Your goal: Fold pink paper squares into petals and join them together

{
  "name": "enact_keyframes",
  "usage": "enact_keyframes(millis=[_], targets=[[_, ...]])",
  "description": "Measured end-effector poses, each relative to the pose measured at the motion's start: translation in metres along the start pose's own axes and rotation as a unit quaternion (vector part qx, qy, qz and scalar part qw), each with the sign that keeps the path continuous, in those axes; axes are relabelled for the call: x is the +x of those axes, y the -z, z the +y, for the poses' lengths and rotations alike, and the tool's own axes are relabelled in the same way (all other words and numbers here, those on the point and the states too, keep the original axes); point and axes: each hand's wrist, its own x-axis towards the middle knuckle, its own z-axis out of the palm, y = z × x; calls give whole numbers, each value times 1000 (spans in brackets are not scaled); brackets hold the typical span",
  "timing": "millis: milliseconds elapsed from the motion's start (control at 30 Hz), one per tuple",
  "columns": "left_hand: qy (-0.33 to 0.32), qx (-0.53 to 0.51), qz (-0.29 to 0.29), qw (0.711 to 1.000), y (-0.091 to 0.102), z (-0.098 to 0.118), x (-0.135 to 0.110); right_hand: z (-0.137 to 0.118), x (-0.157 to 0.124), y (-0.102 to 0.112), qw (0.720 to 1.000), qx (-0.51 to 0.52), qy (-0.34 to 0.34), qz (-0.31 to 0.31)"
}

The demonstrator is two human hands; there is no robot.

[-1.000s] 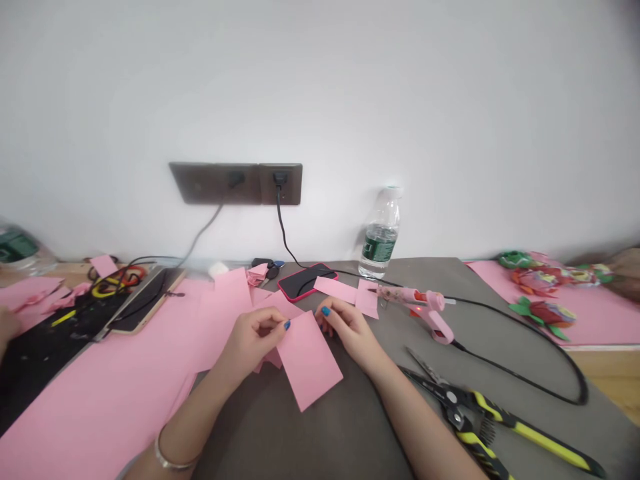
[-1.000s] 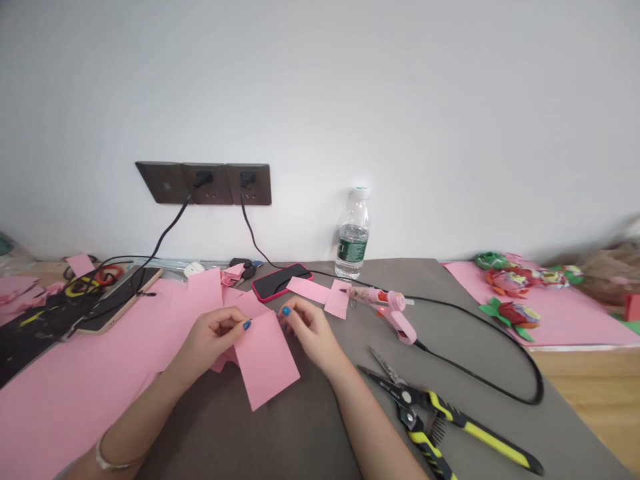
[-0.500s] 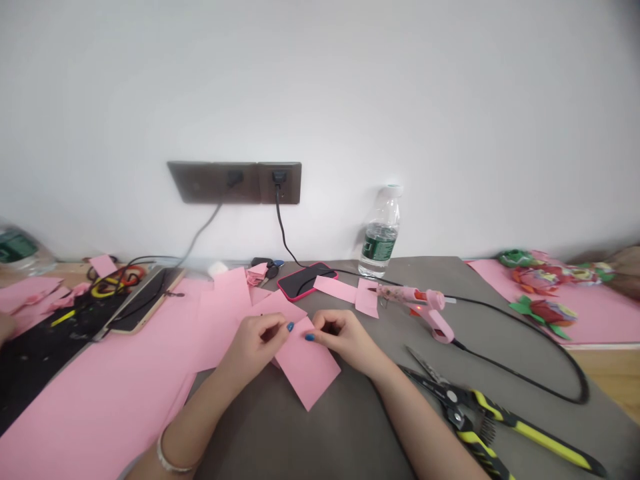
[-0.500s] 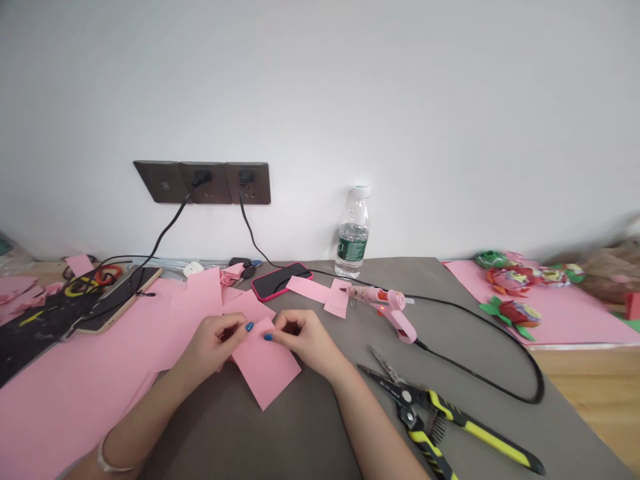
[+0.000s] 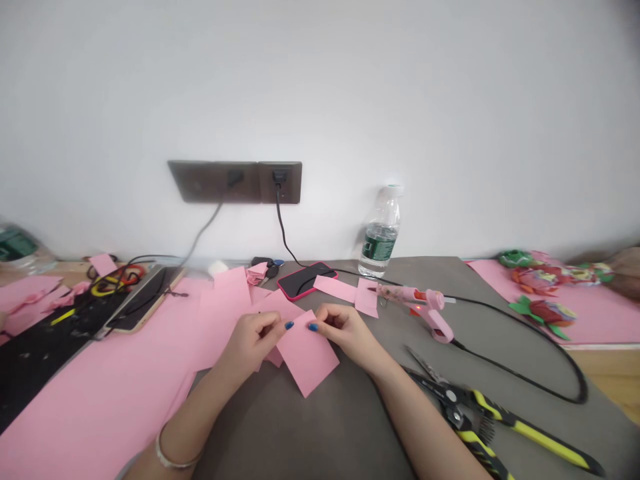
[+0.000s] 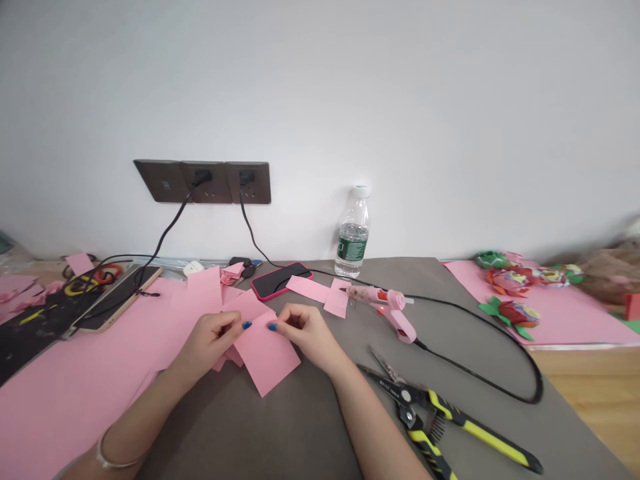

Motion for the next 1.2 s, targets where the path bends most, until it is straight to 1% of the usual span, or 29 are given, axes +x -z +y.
enact_keyframes(millis=[133, 200, 267, 367, 500, 567, 633, 733, 800, 867, 933, 1000, 1033, 1100, 1200], targets=[[2, -13, -34, 999, -2, 2, -3, 1, 0, 3, 1000, -5, -4, 10], [4, -21, -49, 999, -4, 3, -4, 1, 0, 3, 1000, -9, -3, 3], [3, -28, -52, 998, -4, 4, -5, 1, -2, 4, 1000, -17, 0, -12], [-1, -35, -18, 999, -3, 4, -5, 1, -3, 3, 999, -37, 5, -23], [-2, -48, 47, 998, -1, 1, -3, 4, 0, 2, 1000, -25, 16, 8], [0, -63, 62, 996, -1, 0, -4, 5, 2, 2, 999, -1, 30, 28], [3, -83, 67, 994, -1, -1, -5, 5, 2, 2, 999, 20, 39, 32], [2, -117, 76, 990, 0, -3, -5, 3, 0, 5, 999, 26, 19, 9], [-6, -135, 80, 988, 1, -2, -4, 0, -3, 7, 999, 16, -2, -28], [-24, -159, 50, 986, 2, 1, -4, -4, -6, 9, 996, 5, -18, -88], [-41, -185, -19, 982, 2, 6, -4, -7, -8, 9, 989, -4, -27, -144], [-53, -198, -88, 975, -1, 10, -5, -9, -9, 9, 985, -15, -32, -172], [-55, -198, -106, 973, -2, 11, -6, -9, -10, 9, 983, -19, -33, -177], [-51, -197, -109, 973, -4, 11, -6, -10, -11, 8, 982, -21, -34, -182], [-17, -204, -65, 977, -5, 7, -6, -11, -11, 7, 985, -7, -31, -169]])
